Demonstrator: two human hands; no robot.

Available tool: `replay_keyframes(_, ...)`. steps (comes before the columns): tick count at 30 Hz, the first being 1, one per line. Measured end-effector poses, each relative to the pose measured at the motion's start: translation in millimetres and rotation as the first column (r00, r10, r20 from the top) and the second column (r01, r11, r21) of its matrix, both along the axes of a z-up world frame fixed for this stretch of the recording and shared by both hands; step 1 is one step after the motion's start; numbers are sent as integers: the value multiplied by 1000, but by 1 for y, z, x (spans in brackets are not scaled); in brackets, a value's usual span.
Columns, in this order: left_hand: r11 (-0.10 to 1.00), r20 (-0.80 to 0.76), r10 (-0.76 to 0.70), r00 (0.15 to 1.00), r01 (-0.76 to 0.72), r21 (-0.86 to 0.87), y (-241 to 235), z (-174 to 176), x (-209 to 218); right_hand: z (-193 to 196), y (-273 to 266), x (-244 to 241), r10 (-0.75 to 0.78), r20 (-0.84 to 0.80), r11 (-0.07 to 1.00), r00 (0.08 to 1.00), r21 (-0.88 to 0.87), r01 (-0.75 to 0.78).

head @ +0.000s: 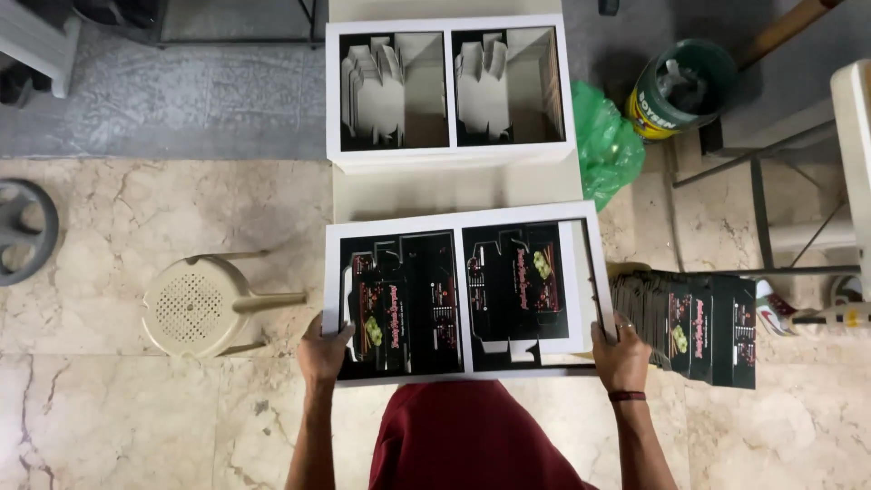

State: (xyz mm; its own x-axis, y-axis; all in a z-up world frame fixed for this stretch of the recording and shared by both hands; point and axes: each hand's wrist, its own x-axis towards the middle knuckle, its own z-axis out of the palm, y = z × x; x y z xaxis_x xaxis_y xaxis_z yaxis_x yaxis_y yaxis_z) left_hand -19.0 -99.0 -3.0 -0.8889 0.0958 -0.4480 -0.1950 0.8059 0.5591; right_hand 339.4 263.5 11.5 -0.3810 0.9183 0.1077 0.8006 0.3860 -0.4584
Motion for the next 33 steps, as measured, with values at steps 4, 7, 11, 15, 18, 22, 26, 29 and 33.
replay_keyframes(4,971,-330,-191,925,227,75,31,17,-12,4,11,-24,156,12,988,988,-18,-156)
replay_keyframes(7,986,-295,-90,951,127,105,61,45,-35,-2,41,-35,126,22,992,992,17,-127)
replay_keyframes(11,987,-361,130,923,-87,134,113,72,-102,35,91,-99,69,-169,950,983,313,-13)
replay_keyframes(15,968,-539,122,834,20,249,190,93,-189,60,172,-198,106,-272,924,956,382,6)
replay_keyframes(18,965,-606,101,789,69,251,233,75,-256,61,228,-268,135,-303,900,943,435,11)
replay_keyframes(22,996,-572,-58,818,89,27,277,25,-311,-17,297,-319,64,-343,956,937,291,42)
replay_keyframes(26,956,-408,-293,864,258,-140,287,-19,-296,-91,302,-325,-21,160,970,987,-235,59)
replay_keyframes(29,962,-429,-248,869,274,0,278,17,-282,-21,257,-323,28,-186,982,982,-177,-61)
replay_keyframes(33,841,-589,-443,676,541,-12,268,43,-288,2,260,-309,352,-260,933,899,174,-315)
